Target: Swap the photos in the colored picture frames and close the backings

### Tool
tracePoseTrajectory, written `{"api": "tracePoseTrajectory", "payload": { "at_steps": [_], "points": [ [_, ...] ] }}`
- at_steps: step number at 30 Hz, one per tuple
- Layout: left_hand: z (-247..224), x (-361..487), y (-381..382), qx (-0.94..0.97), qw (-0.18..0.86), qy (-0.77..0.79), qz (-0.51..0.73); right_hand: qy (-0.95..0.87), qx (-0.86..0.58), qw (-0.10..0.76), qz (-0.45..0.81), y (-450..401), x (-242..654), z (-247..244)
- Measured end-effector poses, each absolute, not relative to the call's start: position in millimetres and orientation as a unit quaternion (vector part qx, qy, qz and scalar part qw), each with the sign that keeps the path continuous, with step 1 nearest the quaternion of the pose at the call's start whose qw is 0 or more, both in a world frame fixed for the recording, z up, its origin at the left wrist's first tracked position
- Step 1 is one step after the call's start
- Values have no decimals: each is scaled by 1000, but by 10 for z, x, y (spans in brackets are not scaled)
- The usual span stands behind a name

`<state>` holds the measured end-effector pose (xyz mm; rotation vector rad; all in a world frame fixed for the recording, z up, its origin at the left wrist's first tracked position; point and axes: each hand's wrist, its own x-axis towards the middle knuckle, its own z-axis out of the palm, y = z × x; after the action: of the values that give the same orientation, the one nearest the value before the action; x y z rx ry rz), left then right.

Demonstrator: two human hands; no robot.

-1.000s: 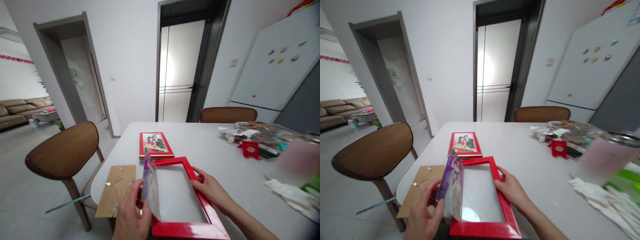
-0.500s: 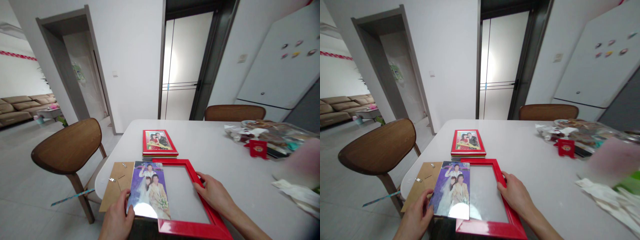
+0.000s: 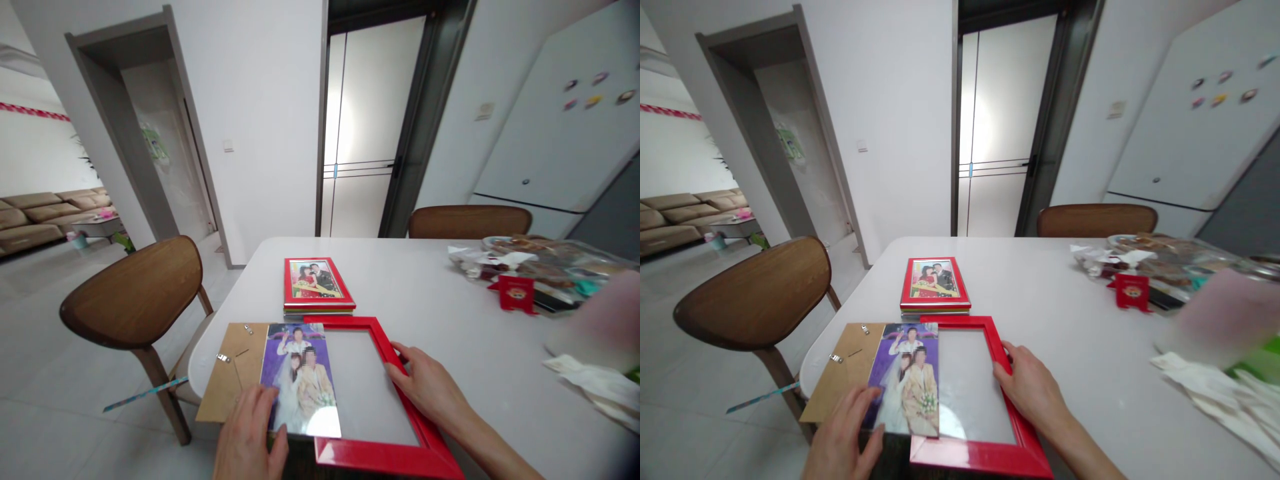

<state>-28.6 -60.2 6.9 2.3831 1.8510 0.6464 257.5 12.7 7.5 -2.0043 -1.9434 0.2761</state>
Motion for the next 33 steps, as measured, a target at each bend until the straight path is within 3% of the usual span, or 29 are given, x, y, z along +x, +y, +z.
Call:
{"api": "tracePoseTrajectory", "payload": {
  "at_steps": [15,20,23,27,30,33],
  "points": [
    [-122,-18,-477,861,-64,474,172,-686,-696,196,79,118,2601,-18],
    [-78,-149,-428,842,-97,444,291,-685,-677,256,79,93,2581,81],
    [138,-239,-425,767,24,486,418,-682,-632,352,110,-1,2475,234],
    [481,-69,-466,488,315,550,600,-636,-548,405,363,-176,2147,392],
    [578,257,-493,294,504,453,674,-493,-480,441,576,-237,1888,387],
    [515,512,-488,221,613,360,668,-333,-417,534,655,-203,1823,345]
  ]
}}
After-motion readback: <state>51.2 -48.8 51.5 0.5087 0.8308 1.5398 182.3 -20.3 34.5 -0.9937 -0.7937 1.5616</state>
